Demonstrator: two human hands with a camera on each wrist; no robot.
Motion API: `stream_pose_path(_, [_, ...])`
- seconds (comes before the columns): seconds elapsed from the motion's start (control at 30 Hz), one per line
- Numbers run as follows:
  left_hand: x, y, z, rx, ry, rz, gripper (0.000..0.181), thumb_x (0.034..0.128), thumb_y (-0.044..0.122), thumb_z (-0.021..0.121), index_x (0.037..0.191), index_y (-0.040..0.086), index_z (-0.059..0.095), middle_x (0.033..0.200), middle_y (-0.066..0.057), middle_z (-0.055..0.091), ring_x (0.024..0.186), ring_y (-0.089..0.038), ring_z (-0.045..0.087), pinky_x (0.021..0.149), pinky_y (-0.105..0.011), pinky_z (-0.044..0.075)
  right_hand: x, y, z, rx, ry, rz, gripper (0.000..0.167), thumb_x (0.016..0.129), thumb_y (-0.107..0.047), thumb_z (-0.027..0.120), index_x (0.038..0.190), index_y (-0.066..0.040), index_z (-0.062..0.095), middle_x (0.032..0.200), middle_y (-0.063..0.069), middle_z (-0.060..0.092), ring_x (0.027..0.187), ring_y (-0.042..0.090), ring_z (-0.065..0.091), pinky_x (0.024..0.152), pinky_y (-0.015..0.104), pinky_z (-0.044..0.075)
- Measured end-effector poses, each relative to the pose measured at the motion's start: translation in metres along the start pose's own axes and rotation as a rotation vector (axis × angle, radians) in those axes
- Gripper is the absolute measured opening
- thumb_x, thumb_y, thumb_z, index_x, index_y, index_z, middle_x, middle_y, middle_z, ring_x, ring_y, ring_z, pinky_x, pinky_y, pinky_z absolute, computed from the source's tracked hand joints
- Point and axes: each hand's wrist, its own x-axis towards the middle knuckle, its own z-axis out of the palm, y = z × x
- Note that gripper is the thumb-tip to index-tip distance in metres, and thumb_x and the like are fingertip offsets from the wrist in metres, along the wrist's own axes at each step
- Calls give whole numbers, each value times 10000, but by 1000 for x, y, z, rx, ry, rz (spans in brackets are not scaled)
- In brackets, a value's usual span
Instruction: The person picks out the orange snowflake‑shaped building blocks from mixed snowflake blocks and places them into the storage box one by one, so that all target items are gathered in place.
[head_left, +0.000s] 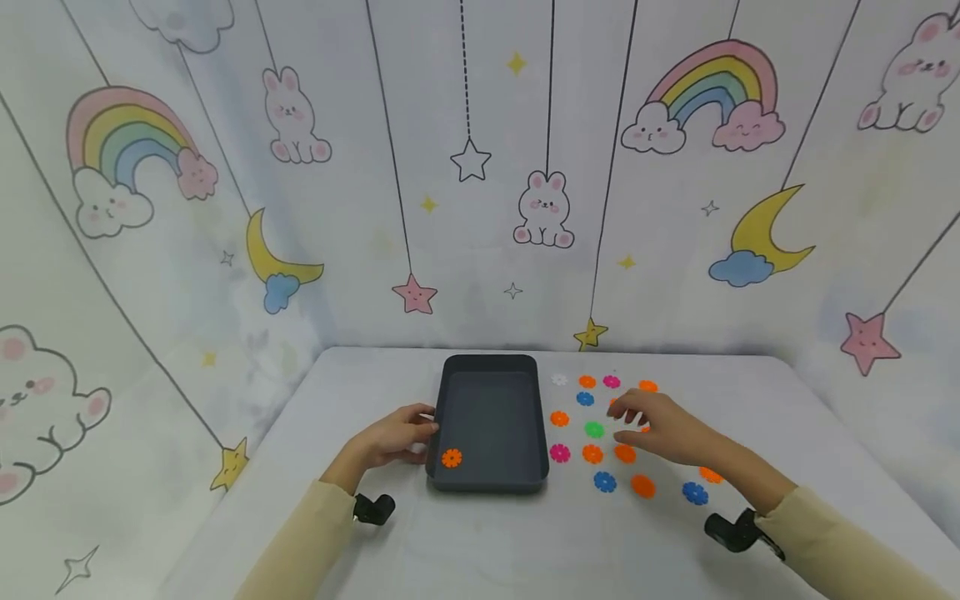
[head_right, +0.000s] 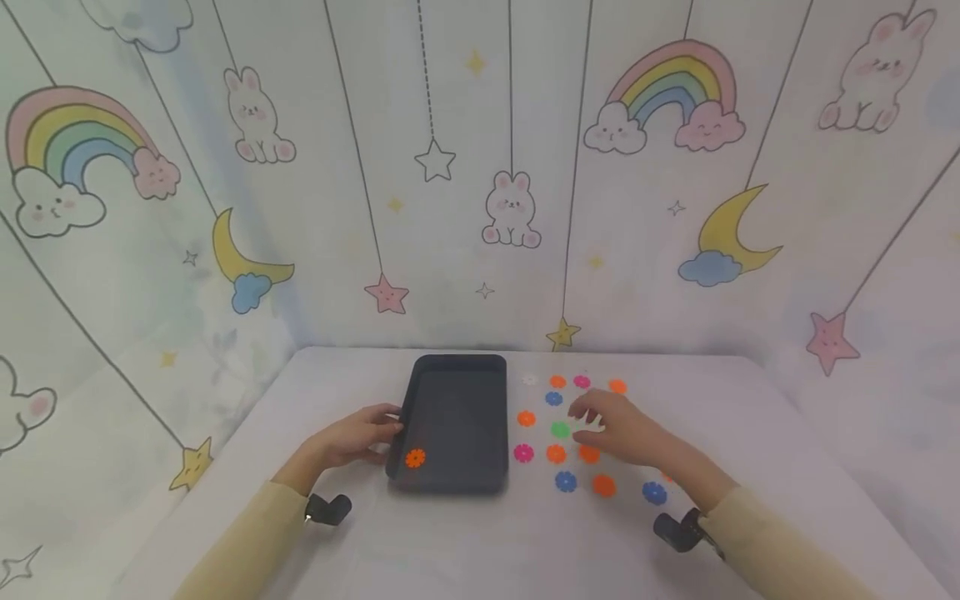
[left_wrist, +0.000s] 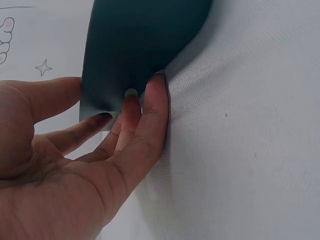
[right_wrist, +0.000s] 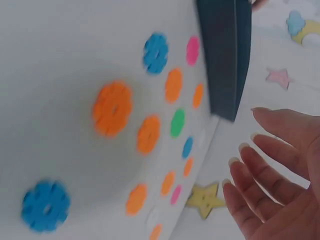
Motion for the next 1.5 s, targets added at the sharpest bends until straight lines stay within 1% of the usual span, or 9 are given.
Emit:
stream_pose_path(0.1, [2,1,0,-4,-4,2,527,1053,116,567,1529,-9,380,1426,-233,516,1135,-296,616,866,-470,597,-12,15,-11,-38,17,4,244,905,-165,790,1122,-111,691,1070,-37,672,974,245,608,848,377,569])
stream_pose_path(0.27, [3,3,0,-2,-2,0,525,1054,116,568,1531,0,384,1425,-226,518,1102,-275,619,856,-450,598,-34,32,-27,-68,16,38,278,897,-187,804,1136,-99,692,1075,5,683,971,253,610,846,362,578])
stream_pose_path(0.43, [4,3,0,2,-4,-1,526,1056,120,566,1533,-4,381,1423,-226,521,1091,-272,622,853,-446,600,-55,52,-35,-73,5,85,305,888,-202,814,1130,-56,698,1060,17,687,942,230,612,825,319,578])
stream_pose_path(0.6, [4,2,-1,-1,-3,-3,522,1058,128,565,1531,2,385,1431,-230,515,1112,-283,624,856,-454,599,-71,77,-36,-41,-39,163,288,902,-220,797,1103,-35,704,1008,-6,679,901,138,593,777,256,562])
stream_pose_path(0.73, [3,2,0,9,2,-8,522,1058,132,565,1531,1,386,1442,-232,511,1133,-292,624,858,-452,600,-81,91,-36,19,-105,236,313,917,-229,774,1126,-11,692,997,0,661,889,84,569,743,212,550])
stream_pose_path(0.87, [3,1,0,11,-1,-12,521,1061,138,559,1532,0,382,1457,-240,498,1166,-310,613,866,-448,600,-88,96,-36,60,-153,253,320,914,-203,766,1131,18,685,1024,25,672,883,73,567,732,211,551])
stream_pose_path(1.03, [3,0,-1,10,4,-8,515,1064,141,555,1532,6,386,1462,-238,496,1187,-321,609,870,-451,599,-90,97,-35,97,-163,258,321,900,-170,770,1126,37,677,1059,60,686,896,117,586,734,218,554])
stream_pose_path(1.2, [1,0,0,6,7,-7,508,1062,130,556,1524,-5,393,1447,-231,513,1179,-314,615,872,-464,596,-92,101,-33,117,-181,282,278,908,-148,759,1106,24,666,1035,63,664,887,143,577,728,221,554])
stream_pose_path(1.5, [2,-2,0,-14,-1,-1,514,1058,120,556,1522,-18,382,1447,-239,501,1172,-312,606,886,-477,592,-92,101,-30,89,-174,278,206,912,-156,760,1037,-23,665,953,26,633,827,112,538,718,216,535])
